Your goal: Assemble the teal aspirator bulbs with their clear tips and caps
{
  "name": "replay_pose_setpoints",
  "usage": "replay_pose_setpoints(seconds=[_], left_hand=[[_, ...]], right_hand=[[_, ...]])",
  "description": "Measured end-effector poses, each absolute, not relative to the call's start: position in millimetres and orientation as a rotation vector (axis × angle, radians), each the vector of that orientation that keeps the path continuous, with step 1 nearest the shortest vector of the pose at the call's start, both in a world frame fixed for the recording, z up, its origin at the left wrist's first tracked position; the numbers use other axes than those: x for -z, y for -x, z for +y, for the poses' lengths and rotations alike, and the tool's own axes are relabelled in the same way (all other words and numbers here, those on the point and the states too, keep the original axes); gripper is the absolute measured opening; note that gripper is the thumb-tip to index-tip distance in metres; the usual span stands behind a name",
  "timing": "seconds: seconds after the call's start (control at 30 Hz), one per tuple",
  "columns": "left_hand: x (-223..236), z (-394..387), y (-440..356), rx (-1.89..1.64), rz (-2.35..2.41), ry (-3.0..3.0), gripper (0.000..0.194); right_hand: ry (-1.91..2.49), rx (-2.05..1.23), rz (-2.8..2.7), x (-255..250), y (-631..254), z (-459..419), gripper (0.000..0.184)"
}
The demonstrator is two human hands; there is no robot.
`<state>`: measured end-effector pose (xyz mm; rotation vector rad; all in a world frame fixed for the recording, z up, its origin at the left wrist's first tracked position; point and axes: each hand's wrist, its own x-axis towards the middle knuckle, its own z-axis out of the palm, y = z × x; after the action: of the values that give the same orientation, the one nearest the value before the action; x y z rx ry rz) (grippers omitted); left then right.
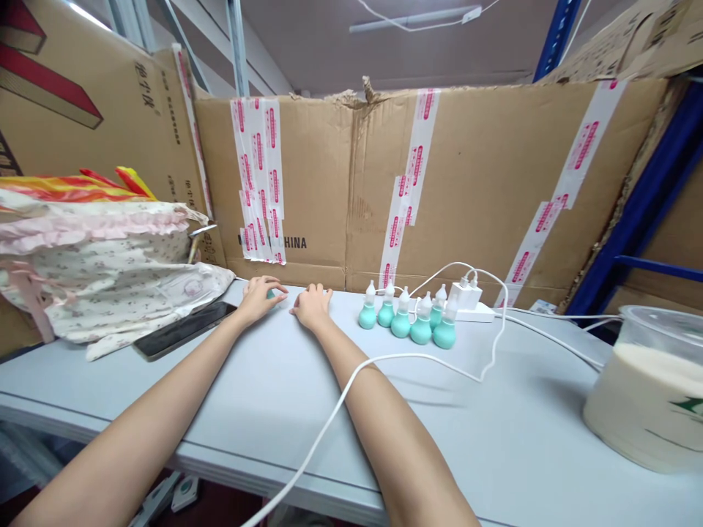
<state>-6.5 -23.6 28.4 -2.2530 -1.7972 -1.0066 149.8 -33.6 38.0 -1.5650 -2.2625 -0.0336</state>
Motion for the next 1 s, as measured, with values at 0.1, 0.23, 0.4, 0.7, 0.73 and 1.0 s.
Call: replay_pose_setpoints(seconds=[0.1, 0.23, 0.4, 0.7, 0.73, 1.0], left_hand=[[-27.8, -21.3, 8.4, 1.007, -1.779, 2.255, 0.017], [-26.4, -18.5, 10.3, 1.016, -1.772, 2.249, 0.018], [-26.5, -20.7, 8.2, 0.991, -1.766, 2.249, 0.019], [-25.6, -20.1, 7.4, 0.989, -1.740, 2.250, 0.019], [-25.7, -20.2, 7.4, 0.992, -1.743, 2.251, 0.019], [-27.4, -20.2, 9.0, 0.981, -1.754, 2.279, 0.018]], right_hand=[[1.546, 0.066, -2.228, -31.4, -147.8, -32.9, 0.015], [1.516, 0.138, -2.203, -24.3, -143.8, -31.1, 0.014], [1.480, 0.234, -2.175, -15.4, -137.9, -28.4, 0.017], [1.486, 0.246, -2.156, -11.5, -136.6, -27.2, 0.018], [1.485, 0.242, -2.156, -11.9, -136.9, -27.8, 0.018], [1.481, 0.197, -2.142, -14.5, -141.7, -30.3, 0.020]])
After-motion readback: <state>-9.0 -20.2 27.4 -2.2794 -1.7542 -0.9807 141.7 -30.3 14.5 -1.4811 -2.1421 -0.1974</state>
